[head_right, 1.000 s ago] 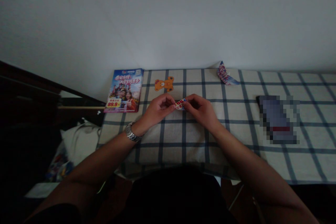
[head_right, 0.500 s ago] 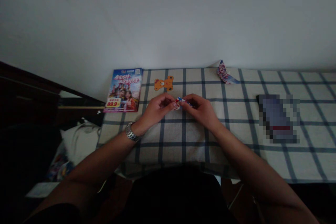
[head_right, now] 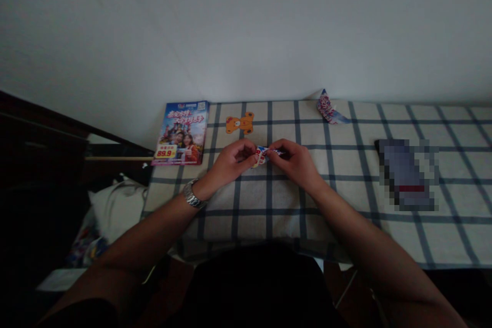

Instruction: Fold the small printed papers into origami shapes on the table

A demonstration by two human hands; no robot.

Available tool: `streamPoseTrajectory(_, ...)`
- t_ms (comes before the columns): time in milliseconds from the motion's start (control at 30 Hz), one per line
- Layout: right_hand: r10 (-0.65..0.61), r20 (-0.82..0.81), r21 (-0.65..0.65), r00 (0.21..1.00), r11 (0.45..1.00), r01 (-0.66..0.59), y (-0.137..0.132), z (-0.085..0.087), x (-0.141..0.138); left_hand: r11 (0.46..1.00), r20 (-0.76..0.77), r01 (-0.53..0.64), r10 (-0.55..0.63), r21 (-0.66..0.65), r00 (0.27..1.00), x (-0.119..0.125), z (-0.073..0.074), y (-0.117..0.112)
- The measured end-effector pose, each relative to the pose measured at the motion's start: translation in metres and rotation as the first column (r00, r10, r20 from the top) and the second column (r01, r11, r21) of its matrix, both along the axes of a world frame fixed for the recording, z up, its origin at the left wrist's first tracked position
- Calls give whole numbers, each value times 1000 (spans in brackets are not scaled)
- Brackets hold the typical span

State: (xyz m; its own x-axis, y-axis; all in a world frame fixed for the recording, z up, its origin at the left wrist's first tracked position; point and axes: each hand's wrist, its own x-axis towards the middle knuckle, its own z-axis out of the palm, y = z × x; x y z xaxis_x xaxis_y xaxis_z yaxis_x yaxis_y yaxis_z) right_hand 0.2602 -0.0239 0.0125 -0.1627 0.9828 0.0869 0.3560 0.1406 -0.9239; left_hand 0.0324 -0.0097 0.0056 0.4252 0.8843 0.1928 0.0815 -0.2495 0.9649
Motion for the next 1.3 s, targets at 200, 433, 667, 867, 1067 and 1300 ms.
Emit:
streamPoseTrajectory(200, 33, 29, 28, 999, 999, -34, -1, 4, -2, 996, 10, 2, -3, 87, 1000, 0, 8, -4)
streamPoseTrajectory(433, 62, 50, 20, 997, 998, -63, -2, 5, -3, 995, -53, -13, 18, 101, 998, -1, 8, -4)
streamPoseTrajectory(667, 10, -130, -78, 991, 997, -20, 0, 7, -4, 991, 32, -106, 104, 82, 994, -4, -3, 1)
streamPoseTrajectory(867, -18, -186, -121, 982, 993, -5, 0, 9, -4, 989, 74, -123, 118, 76, 990, -6, -7, 3)
streamPoseTrajectory(1067, -6, -182, -116, 983, 993, -16, 1, 8, -3, 992, 80, -113, 109, 51, 991, -5, -5, 3)
streamPoseTrajectory(1300, -28, -256, -157, 966, 988, -13, 1, 7, -2, 991, 82, -132, 128, 36, 988, -6, -1, 3)
